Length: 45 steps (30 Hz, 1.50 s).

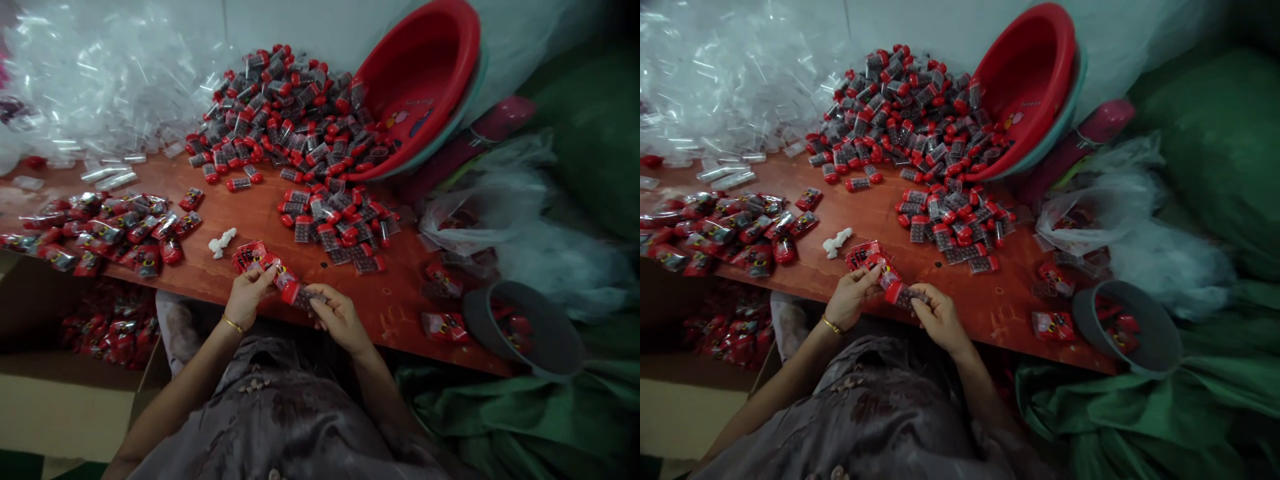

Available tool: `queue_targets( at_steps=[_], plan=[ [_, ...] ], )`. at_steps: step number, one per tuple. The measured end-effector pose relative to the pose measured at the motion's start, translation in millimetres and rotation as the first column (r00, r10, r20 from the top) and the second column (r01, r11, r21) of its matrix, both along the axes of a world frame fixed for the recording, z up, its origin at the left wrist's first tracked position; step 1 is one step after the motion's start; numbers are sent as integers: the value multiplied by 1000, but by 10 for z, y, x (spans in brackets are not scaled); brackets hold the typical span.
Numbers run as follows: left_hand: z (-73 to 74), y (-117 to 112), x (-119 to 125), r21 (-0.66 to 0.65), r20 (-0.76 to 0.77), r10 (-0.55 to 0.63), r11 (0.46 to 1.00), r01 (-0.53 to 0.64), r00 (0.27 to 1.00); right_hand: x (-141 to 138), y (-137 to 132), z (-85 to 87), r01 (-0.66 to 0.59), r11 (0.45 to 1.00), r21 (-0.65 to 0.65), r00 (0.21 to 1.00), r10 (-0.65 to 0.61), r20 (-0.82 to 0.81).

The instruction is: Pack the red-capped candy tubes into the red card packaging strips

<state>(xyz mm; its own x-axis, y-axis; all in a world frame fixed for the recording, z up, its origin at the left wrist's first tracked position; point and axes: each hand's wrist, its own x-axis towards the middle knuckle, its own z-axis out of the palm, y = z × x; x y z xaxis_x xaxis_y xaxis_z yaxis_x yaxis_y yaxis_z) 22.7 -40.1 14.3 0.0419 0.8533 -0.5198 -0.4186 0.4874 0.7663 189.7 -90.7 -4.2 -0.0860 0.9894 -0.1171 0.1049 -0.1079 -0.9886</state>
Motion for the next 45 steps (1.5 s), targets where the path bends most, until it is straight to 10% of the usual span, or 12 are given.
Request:
queue_targets(
  at_steps=[26, 33, 45],
  plan=[
    [-111, -37, 132, 123, 106, -2, 992, -11, 994, -372, -12, -37, 113, 932, 345, 926, -225, 304],
    [-150, -65, 116, 272, 28, -91, 959, 80, 995, -498, 17, -102, 213, 975, 65, 972, -205, -115],
    [-133, -100, 192, 206, -61, -30, 978, 42, 998, -564, 27, -171, 269, 961, 69, 960, -262, -93]
  ],
)
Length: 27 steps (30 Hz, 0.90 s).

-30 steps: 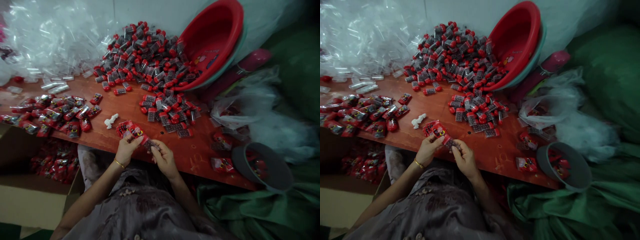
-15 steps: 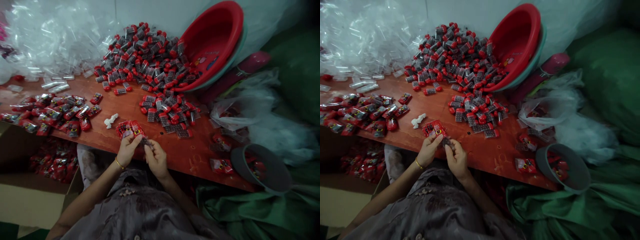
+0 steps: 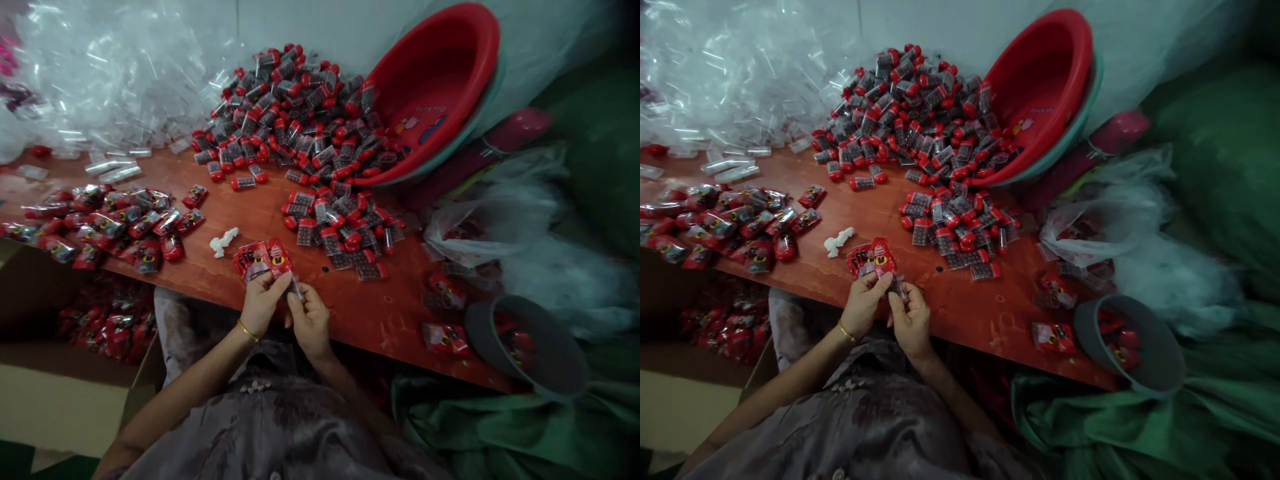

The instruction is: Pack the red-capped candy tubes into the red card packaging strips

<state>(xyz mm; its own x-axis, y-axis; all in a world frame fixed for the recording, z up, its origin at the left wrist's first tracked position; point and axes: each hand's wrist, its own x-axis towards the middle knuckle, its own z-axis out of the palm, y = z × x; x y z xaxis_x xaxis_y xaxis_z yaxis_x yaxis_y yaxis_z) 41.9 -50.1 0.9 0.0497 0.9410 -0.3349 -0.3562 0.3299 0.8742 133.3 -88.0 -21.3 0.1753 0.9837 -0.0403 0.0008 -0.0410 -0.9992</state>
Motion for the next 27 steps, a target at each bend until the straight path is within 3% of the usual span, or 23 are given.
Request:
queue_targets(
  at_steps=[6, 13, 18, 22, 27],
  plan=[
    [-41, 35, -58, 44, 90, -11, 999, 7, 996, 83, 47, 23, -46, 999, -5, 990, 45, -133],
    [46, -5, -78, 194, -173, -34, 979, 68, 984, 94, 71, 104, 12, 1000, 23, 1000, -12, -17],
    [59, 51, -75, 116, -55, 11, 993, -5, 998, 70, 59, 54, -45, 997, 64, 996, 40, 77],
    [54, 125, -74, 59, -31, -62, 996, 64, 998, 68, 24, 22, -76, 995, 58, 990, 69, 121],
    [102, 87, -55, 83, -44, -112, 990, 115, 993, 67, 30, 42, -53, 997, 64, 997, 50, 59]
  ],
)
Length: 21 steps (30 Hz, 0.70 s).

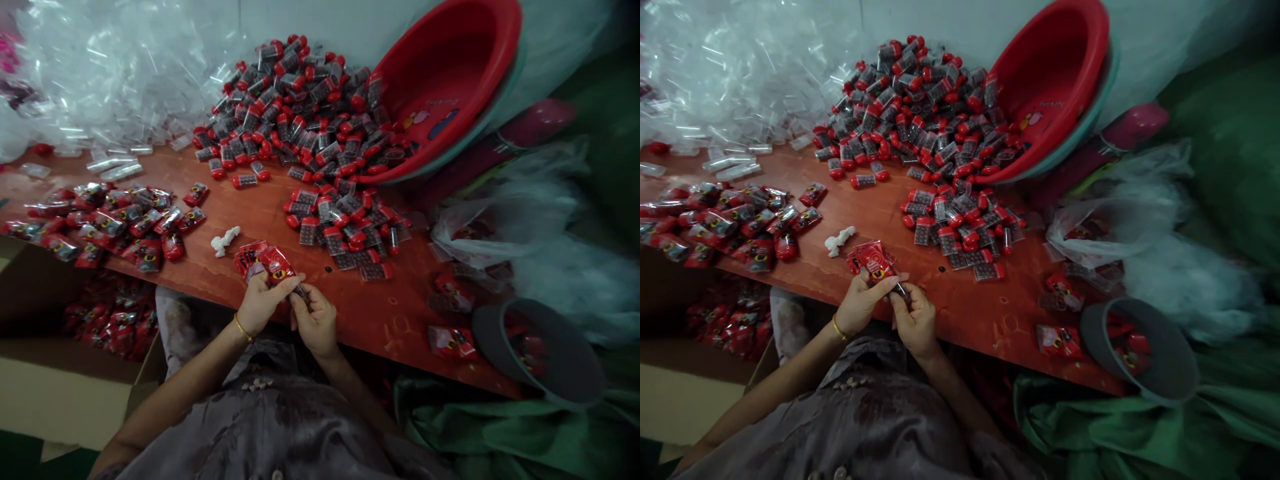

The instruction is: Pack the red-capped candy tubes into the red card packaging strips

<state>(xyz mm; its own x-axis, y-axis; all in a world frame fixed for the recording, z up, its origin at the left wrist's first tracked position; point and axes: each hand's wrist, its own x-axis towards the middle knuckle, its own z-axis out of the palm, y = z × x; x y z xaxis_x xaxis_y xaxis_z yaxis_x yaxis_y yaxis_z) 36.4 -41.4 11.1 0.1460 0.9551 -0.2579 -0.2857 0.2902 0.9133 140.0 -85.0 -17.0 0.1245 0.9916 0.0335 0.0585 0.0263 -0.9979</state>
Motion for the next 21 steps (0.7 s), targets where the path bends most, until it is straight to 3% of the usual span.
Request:
queue_targets(
  at_steps=[7, 10, 13, 16, 19, 21],
  plan=[
    [-9, -80, -23, -75, 76, -57, 995, 63, 995, 39, 66, 7, -63, 996, -55, 980, 51, -192],
    [-61, -102, -27, -108, 128, -76, 990, 90, 989, 63, 107, -30, -75, 995, -60, 979, 62, -194],
    [-107, -132, -56, -188, 166, -113, 972, 144, 980, 92, 158, -96, -1, 998, 59, 999, 4, -45],
    [-124, -193, -118, -285, 208, -144, 937, 201, 967, 116, 216, -139, 78, 972, 221, 958, -134, 252],
    [-120, -263, -219, -401, 256, -212, 864, 303, 943, 111, 283, -116, -14, 938, 346, 863, -163, 478],
    [-108, -252, -358, -442, 212, -217, 848, 292, 953, 126, 350, -83, -135, 910, 393, 800, -133, 585]
  ],
)
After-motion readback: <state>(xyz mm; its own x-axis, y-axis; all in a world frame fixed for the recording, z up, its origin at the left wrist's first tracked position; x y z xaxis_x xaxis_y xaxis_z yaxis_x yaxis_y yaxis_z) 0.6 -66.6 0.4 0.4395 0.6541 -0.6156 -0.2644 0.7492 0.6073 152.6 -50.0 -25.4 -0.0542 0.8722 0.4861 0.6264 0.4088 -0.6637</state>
